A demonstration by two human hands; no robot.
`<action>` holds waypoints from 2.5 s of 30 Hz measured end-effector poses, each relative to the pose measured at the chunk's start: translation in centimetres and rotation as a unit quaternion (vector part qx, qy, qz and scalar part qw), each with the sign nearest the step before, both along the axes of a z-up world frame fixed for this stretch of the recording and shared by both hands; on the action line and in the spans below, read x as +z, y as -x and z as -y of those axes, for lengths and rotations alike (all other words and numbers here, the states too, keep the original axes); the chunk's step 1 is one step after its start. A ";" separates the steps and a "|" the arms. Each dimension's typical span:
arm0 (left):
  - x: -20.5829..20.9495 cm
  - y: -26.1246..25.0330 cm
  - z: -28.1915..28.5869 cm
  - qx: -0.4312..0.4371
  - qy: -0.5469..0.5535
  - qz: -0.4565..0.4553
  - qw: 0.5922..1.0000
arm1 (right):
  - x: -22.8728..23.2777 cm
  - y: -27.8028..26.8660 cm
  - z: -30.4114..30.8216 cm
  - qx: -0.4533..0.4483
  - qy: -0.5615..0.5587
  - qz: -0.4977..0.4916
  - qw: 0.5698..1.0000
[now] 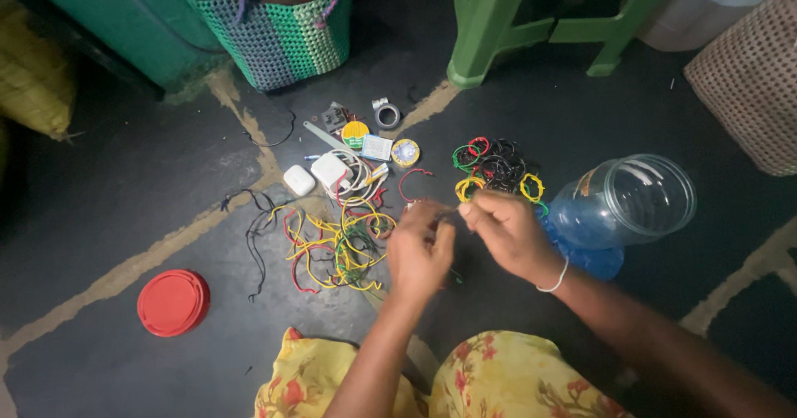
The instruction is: The person sits on the floor and repairs electrical wires by stripping the insulation from the ends and twisting the exposed copper strands. They handle multiple wires of different colors, including red, green, and yellow, and use electrical tape to insulate the connections.
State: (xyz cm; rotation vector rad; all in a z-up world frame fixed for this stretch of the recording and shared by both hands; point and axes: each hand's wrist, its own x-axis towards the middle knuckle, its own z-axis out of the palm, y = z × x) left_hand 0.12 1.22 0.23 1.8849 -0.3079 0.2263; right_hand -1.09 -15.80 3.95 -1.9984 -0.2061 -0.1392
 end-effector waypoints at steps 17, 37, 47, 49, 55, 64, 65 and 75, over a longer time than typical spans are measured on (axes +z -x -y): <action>-4.5 -0.6 -0.4 -0.046 0.013 -0.204 0.978 | 1.9 0.4 -0.9 0.030 0.244 0.215 0.945; -7.2 1.4 0.9 0.062 0.006 -0.121 0.991 | -0.7 1.4 -1.9 0.082 0.232 0.208 0.947; -7.7 -0.6 -2.7 -0.025 0.040 -0.200 0.979 | -11.8 -4.1 7.5 -0.086 0.174 -0.145 0.970; -8.0 -2.2 -4.7 0.033 -0.010 -0.177 0.984 | -14.4 -4.9 10.2 -0.129 0.167 -0.160 0.964; -10.1 -10.6 -10.6 0.134 -0.220 -0.106 0.960 | -14.0 -6.5 11.0 -0.184 0.287 -0.018 0.940; -14.3 -14.8 -12.2 0.117 -0.392 -0.261 0.874 | -13.5 -9.4 -2.9 0.081 0.307 0.083 0.944; -14.7 -14.7 -12.3 0.113 -0.399 -0.260 0.872 | -14.2 -9.8 -4.2 0.093 0.302 0.081 0.945; -11.0 -14.0 -13.4 0.076 -0.226 -0.180 0.955 | -18.6 -13.1 -9.5 0.120 0.317 0.016 0.941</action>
